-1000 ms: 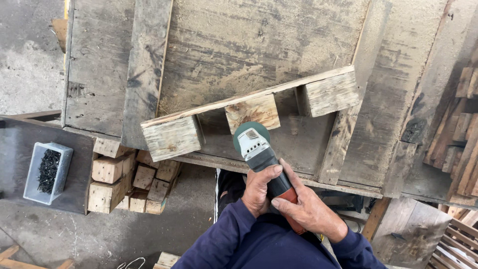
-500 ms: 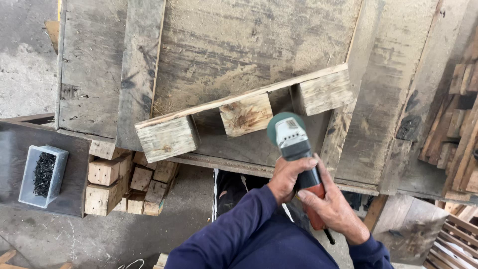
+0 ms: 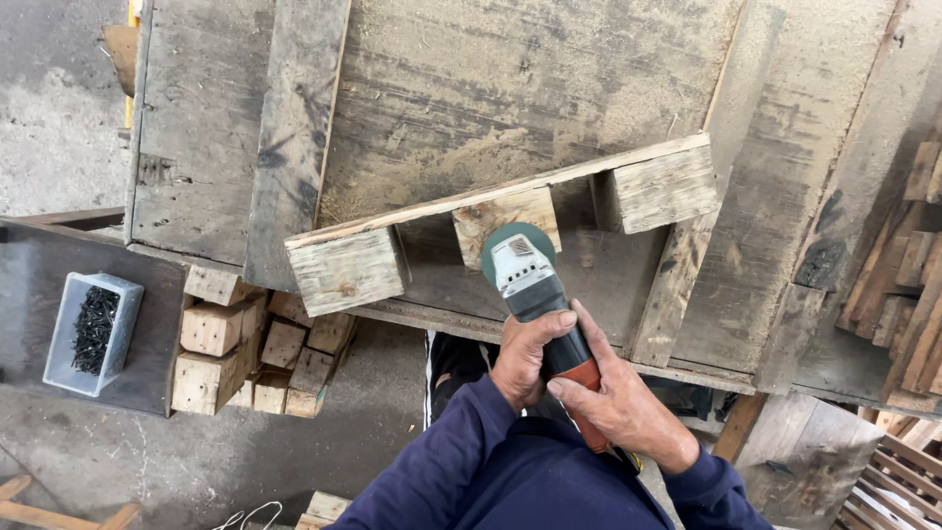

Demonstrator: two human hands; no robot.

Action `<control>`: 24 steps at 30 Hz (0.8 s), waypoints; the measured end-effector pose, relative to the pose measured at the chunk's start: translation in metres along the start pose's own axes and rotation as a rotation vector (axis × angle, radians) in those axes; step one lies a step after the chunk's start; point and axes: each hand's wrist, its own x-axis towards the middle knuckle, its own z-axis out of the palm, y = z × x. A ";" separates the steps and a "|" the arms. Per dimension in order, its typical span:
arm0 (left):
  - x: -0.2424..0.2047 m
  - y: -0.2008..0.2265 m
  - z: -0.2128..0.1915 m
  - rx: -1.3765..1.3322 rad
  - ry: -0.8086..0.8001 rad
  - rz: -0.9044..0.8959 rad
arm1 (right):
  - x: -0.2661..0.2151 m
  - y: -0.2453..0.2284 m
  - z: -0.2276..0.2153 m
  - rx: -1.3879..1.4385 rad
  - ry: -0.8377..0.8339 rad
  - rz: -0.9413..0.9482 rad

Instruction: The person uses an angle grinder with a sanding disc to smooth the surfaces of a wooden pallet block. They hold the block with one hand while operating the tool with the other, moving the grinder across the top and side faces to remove roughness.

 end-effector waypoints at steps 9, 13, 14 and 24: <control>0.024 -0.013 0.025 0.004 -0.115 -0.013 | -0.003 0.012 -0.026 -0.021 0.125 -0.106; 0.029 -0.019 0.035 -0.008 -0.123 -0.061 | -0.006 0.016 -0.032 0.046 0.137 -0.154; 0.026 -0.017 0.033 -0.002 -0.122 -0.046 | -0.005 0.016 -0.032 0.023 0.124 -0.128; 0.017 -0.005 0.016 -0.022 -0.093 -0.010 | 0.001 0.005 -0.017 0.053 0.064 -0.123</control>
